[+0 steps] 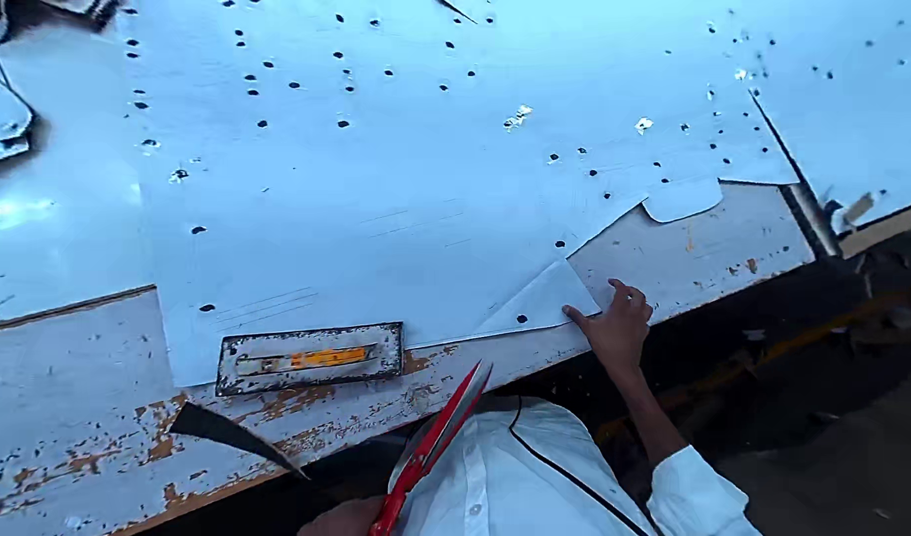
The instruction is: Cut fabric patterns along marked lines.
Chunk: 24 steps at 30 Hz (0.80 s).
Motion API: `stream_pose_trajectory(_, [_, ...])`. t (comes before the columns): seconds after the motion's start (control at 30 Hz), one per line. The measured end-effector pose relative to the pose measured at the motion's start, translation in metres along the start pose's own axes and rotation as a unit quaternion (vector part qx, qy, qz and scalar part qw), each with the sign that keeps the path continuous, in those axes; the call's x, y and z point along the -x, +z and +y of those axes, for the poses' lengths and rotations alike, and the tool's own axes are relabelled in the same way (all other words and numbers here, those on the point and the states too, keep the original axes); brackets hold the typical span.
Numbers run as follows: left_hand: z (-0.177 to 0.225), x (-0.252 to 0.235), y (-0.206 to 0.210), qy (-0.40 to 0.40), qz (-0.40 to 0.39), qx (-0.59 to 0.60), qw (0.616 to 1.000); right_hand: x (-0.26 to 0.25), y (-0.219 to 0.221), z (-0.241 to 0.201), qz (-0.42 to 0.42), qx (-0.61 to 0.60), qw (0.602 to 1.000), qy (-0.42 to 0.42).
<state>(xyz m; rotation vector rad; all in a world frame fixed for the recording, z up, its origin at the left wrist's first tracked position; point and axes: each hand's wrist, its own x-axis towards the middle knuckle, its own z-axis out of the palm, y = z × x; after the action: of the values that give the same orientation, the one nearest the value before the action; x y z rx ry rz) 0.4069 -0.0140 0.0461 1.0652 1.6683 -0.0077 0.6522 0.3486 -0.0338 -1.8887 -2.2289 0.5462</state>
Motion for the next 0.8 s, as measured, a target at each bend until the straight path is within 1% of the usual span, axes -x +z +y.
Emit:
stream_pose_trajectory(0.03, [0.012,-0.008,-0.004,-0.006,-0.022,-0.017,1.0,0.0,-0.001,0.006,-0.008,-0.017,0.999,0.036])
stream_pose_trajectory(0.07, [0.023,-0.015,-0.004,-0.01,-0.038,-0.026,0.999,0.0,-0.002,0.01,-0.019,-0.035,0.998,0.054])
stream_pose_trajectory(0.17, [0.05,-0.035,0.005,-0.038,-0.063,-0.024,0.997,0.008,-0.007,0.01,-0.055,-0.097,0.993,0.039])
stream_pose_trajectory(0.23, [0.071,-0.048,0.013,-0.073,-0.07,-0.011,0.995,0.011,-0.011,0.006,-0.079,-0.112,0.99,0.026])
stream_pose_trajectory(0.33, [0.106,-0.068,0.023,-0.109,-0.041,0.03,0.993,0.01,-0.014,0.003,-0.11,-0.112,0.987,0.011])
stream_pose_trajectory(0.43, [0.132,-0.086,0.032,-0.125,-0.011,0.07,0.99,0.007,-0.015,0.008,-0.126,-0.124,0.984,0.001])
stream_pose_trajectory(0.5, [0.149,-0.096,0.035,-0.137,0.002,0.088,0.987,-0.001,-0.012,0.009,-0.126,-0.188,0.974,0.025])
stream_pose_trajectory(0.53, [0.156,-0.098,0.036,-0.144,0.004,0.097,0.985,-0.002,-0.009,0.008,-0.129,-0.249,0.959,0.052])
stream_pose_trajectory(0.57, [0.162,-0.099,0.037,-0.148,0.006,0.106,0.983,0.001,-0.008,0.006,-0.146,-0.324,0.93,0.09])
stream_pose_trajectory(0.63, [0.171,-0.102,0.041,-0.153,0.015,0.125,0.98,0.013,-0.01,-0.003,-0.197,-0.481,0.838,0.164])
stream_pose_trajectory(0.67, [0.172,-0.103,0.045,-0.154,0.024,0.134,0.979,0.018,-0.009,-0.011,-0.206,-0.534,0.796,0.198])
stream_pose_trajectory(0.73, [0.173,-0.103,0.054,-0.156,0.041,0.152,0.975,0.026,-0.005,-0.026,-0.229,-0.584,0.739,0.247])
stream_pose_trajectory(0.77, [0.172,-0.103,0.058,-0.158,0.045,0.16,0.973,0.029,-0.002,-0.033,-0.242,-0.591,0.722,0.266])
stream_pose_trajectory(0.8, [0.172,-0.103,0.06,-0.161,0.046,0.166,0.972,0.031,0.001,-0.037,-0.256,-0.587,0.714,0.281])
